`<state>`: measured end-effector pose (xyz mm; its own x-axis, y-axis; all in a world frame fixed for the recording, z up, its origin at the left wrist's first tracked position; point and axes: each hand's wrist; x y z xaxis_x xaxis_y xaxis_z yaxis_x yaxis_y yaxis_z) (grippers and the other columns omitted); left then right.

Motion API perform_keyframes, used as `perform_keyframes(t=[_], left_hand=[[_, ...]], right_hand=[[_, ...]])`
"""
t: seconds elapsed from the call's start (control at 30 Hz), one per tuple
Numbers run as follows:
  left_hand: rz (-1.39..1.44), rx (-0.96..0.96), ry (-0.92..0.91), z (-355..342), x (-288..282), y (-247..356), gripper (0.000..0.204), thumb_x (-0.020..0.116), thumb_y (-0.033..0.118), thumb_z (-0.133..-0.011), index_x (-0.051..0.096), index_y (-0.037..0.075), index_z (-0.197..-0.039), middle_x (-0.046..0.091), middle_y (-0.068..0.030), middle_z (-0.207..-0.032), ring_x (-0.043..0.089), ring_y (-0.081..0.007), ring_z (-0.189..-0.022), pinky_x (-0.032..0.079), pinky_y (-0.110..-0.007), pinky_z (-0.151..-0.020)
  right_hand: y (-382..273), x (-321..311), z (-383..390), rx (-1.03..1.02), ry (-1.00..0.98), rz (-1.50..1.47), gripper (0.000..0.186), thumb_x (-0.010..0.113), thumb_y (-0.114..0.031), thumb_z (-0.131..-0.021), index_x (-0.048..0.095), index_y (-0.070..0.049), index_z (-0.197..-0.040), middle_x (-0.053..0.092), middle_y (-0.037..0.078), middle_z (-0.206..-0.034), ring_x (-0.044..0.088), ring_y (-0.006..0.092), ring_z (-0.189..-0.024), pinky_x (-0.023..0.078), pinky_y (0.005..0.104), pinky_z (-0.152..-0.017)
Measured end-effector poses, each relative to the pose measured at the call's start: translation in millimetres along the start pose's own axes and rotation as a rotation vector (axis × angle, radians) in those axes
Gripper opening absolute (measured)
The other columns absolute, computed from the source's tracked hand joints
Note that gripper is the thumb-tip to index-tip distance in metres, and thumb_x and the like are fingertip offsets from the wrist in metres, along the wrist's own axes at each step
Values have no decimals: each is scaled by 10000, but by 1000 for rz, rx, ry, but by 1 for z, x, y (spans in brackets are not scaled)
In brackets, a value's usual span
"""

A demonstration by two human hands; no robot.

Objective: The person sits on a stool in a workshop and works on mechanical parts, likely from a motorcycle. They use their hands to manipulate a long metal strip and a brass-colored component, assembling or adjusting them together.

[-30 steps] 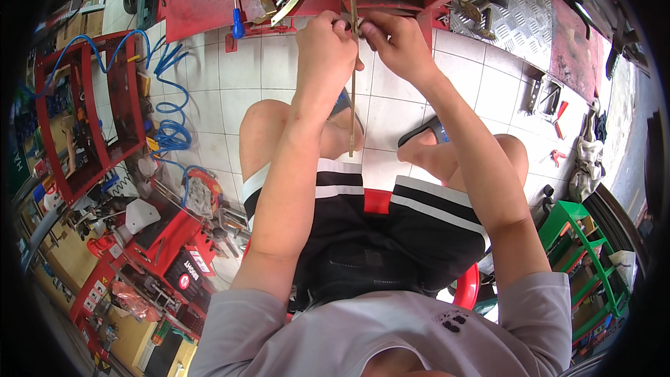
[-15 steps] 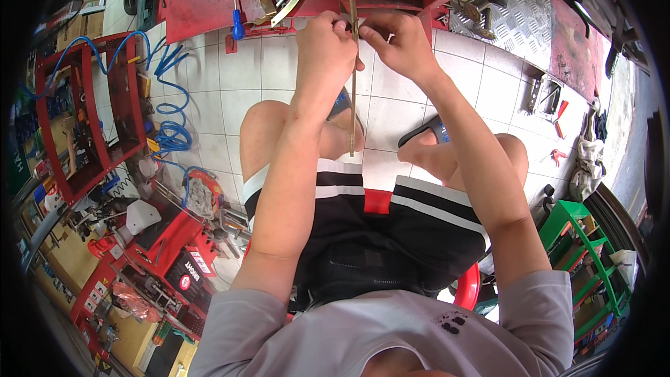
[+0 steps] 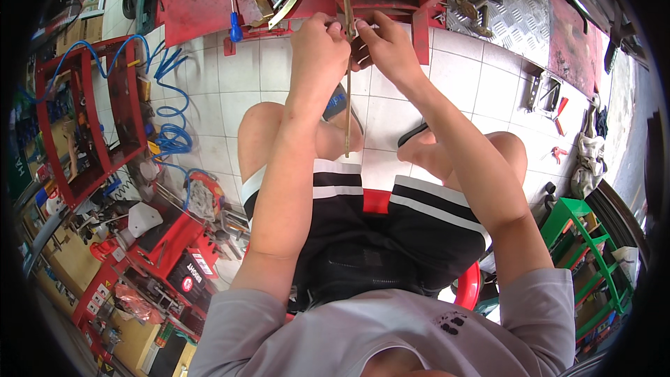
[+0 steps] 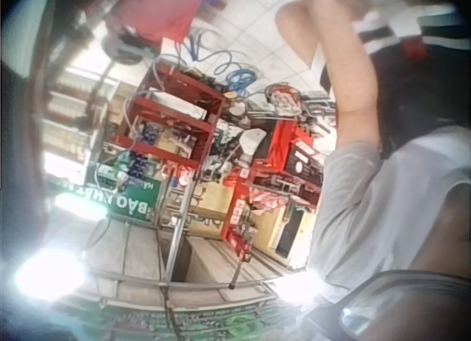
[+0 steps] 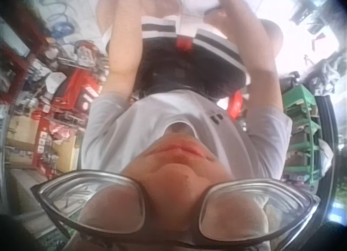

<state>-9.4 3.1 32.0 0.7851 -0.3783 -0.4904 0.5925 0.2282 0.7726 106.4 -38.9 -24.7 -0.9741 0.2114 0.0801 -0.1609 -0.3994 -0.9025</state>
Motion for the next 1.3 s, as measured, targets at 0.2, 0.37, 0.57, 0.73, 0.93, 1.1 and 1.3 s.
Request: perform_keyframes(t=[0.2, 0.37, 0.57, 0.73, 0.93, 1.1, 1.3], left_hand=[[-301, 106, 43, -15, -6, -21, 260, 582, 158, -920, 635, -80, -1009, 689, -186, -727, 704, -270, -706, 518, -386, -637], [-329, 47, -20, -21, -14, -16, 227, 619, 148, -905, 660, -62, -980, 696, -161, -714, 695, -253, -628, 507, -358, -604], [-223, 33, 37, -33, -30, -17, 178, 674, 111, -867, 671, -58, -920, 690, -136, -682, 700, -208, -618, 500, -302, -560], [-108, 44, -67, -39, -21, -25, 181, 663, 76, -864, 678, -62, -979, 703, -147, -740, 701, -178, -623, 508, -281, -552], [-279, 126, -49, -43, -6, -31, 173, 653, 68, -849, 682, -76, -941, 695, -175, -738, 694, -226, -644, 525, -326, -591], [-234, 94, -98, -46, -7, -29, 213, 629, 73, -883, 665, -84, -1021, 707, -148, -770, 693, -196, -635, 540, -306, -581], [-122, -24, -203, -45, -8, -22, 226, 605, 89, -918, 653, -101, -1030, 707, -159, -825, 693, -182, -652, 537, -287, -574]], right_hand=[[-1, 25, 35, 85, -55, -418, 405, 577, -58, -902, 316, 36, -1198, 649, 200, -912, 695, 231, -725, 587, 322, -628], [8, 32, 35, 40, 27, -306, 420, 558, 14, -876, 314, 46, -1217, 661, 229, -942, 717, 254, -735, 601, 317, -601], [26, 25, 20, 78, 55, -179, 414, 549, 41, -855, 345, 34, -1214, 664, 236, -958, 719, 260, -682, 596, 317, -566], [28, 25, 15, 112, 82, -126, 395, 556, 47, -840, 370, 41, -1189, 666, 229, -932, 718, 253, -672, 589, 317, -553], [1, 23, 30, 110, 19, -192, 389, 596, 0, -828, 388, 72, -1150, 662, 205, -849, 689, 236, -595, 567, 320, -528], [11, 16, 23, 5, 10, -72, 343, 604, -12, -843, 420, 86, -1116, 647, 169, -739, 668, 233, -551, 559, 320, -505], [5, 15, 27, -28, 37, -23, 335, 615, -41, -786, 479, 98, -1060, 669, 176, -678, 685, 226, -542, 547, 314, -519]])
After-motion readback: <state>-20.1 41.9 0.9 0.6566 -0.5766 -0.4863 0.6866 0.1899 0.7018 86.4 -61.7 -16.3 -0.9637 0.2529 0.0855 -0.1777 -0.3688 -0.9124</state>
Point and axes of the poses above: each hand's wrist, its own z-axis away from the middle knuckle, its own x-axis out of the palm, y = z × x
